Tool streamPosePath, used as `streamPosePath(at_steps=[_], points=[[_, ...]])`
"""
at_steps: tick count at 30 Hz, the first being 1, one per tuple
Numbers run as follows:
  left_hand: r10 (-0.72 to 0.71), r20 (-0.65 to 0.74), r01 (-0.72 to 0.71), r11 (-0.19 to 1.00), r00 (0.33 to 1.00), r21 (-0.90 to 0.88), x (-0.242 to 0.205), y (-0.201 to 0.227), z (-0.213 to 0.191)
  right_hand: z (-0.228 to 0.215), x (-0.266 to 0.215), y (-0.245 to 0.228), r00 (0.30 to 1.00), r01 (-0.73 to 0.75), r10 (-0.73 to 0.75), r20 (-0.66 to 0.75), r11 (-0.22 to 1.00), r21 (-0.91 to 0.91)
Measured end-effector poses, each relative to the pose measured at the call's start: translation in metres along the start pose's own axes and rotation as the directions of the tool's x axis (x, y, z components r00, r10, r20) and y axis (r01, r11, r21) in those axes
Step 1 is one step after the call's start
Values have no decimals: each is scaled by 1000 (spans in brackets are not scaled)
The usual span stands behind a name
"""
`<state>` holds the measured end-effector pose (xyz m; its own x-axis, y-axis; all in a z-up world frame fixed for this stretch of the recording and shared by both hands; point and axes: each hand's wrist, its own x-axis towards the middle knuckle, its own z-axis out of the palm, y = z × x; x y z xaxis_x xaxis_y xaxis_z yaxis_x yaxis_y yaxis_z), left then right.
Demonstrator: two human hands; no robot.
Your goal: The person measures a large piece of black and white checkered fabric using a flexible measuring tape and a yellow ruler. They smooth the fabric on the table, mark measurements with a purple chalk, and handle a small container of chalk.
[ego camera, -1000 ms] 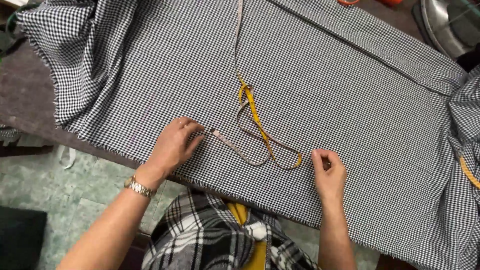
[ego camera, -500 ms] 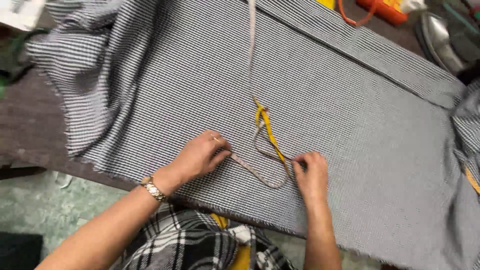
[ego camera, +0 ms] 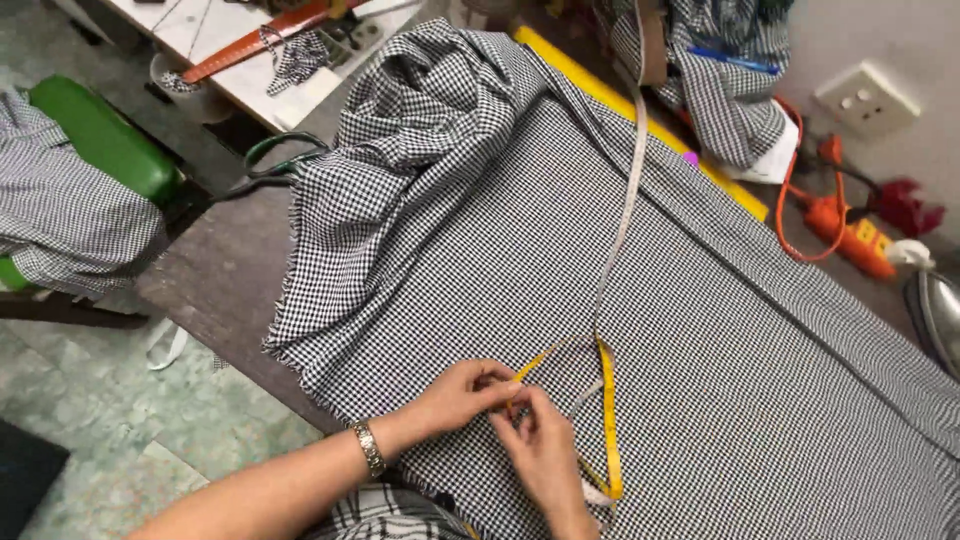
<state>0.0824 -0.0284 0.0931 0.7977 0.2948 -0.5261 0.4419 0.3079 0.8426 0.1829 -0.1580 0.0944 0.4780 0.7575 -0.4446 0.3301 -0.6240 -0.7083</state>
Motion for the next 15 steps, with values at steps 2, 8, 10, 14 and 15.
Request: streamPosePath(at_steps=[2, 8, 10, 14, 15], points=[[-37, -33, 32, 991, 999, -128, -2, 7, -10, 8, 7, 4, 1000, 17, -16, 26, 999, -51], [-92, -7, 80, 895, 996, -438, -2, 6, -26, 14, 8, -6, 981, 155, -145, 125, 985, -74], [-66, 4, 59, 873, 998, -483, 2, -1, -29, 12, 6, -11, 965, 221, -204, 164, 971, -92], [-32, 13, 34, 855, 999, -518, 8, -9, -38, 2, 5, -11, 944, 325, -323, -64, 946, 14], [-67, 41, 79, 832, 997, -549, 7, -7, -39, -1, 5, -7, 886, 405, -393, -248, 914, -1]])
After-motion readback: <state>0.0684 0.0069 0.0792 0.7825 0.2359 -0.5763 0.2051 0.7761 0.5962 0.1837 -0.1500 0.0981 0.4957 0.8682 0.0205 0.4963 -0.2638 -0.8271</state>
